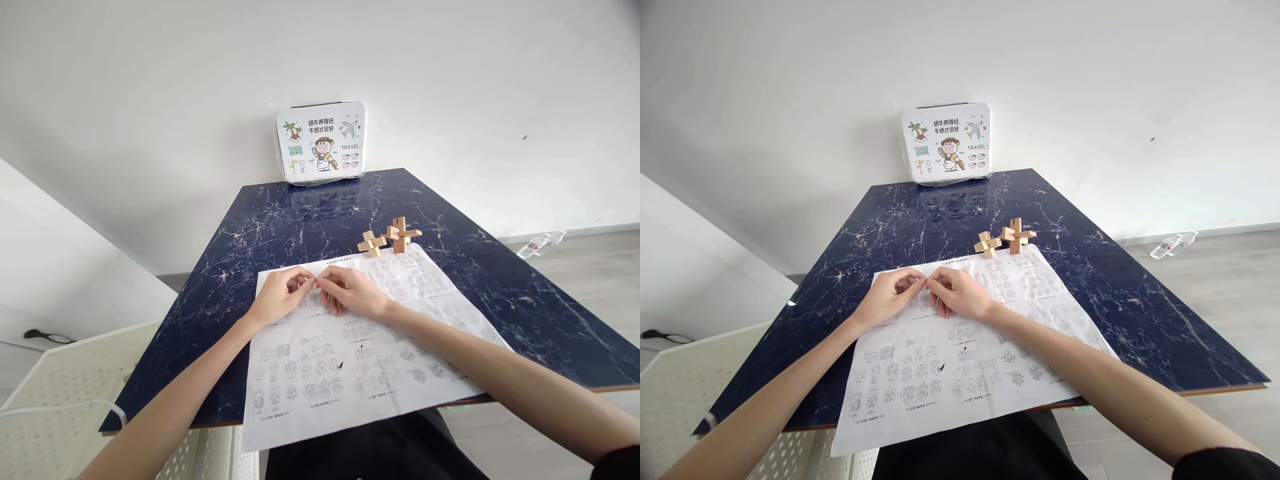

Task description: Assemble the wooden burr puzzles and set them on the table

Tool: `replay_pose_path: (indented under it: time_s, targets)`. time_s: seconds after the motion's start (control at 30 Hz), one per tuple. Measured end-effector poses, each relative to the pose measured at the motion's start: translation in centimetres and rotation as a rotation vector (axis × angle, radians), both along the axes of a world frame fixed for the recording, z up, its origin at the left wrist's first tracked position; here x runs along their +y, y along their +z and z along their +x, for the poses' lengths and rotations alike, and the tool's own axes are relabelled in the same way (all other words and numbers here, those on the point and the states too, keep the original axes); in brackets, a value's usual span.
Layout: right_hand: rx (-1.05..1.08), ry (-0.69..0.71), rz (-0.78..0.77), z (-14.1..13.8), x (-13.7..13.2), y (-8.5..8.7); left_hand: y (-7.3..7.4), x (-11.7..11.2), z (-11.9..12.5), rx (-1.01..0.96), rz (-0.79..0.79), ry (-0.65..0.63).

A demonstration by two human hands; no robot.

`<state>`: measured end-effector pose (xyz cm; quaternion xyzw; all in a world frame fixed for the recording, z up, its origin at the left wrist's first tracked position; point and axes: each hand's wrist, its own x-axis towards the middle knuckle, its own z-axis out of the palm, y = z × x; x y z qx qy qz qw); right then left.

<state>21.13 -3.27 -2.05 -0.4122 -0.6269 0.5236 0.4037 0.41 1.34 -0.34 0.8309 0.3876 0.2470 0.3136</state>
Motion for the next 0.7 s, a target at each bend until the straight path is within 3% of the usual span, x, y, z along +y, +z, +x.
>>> replay_pose_path:
  time_s: [0.23, 0.5, 0.7]
  targets:
    - [-0.052, 0.043, 0.095, 0.7, 1.0, -0.7, 0.3, -0.6, 0.2, 0.014, 0.193, 0.011]
    - [-0.078, 0.027, 0.111, 1.3, 1.8, -0.5, -0.3, -0.4, -0.1, 0.061, 0.205, -0.024]
    - [-0.089, -0.017, 0.109, 1.7, 2.6, -0.4, -0.3, -0.4, -0.4, 0.109, 0.319, -0.015]
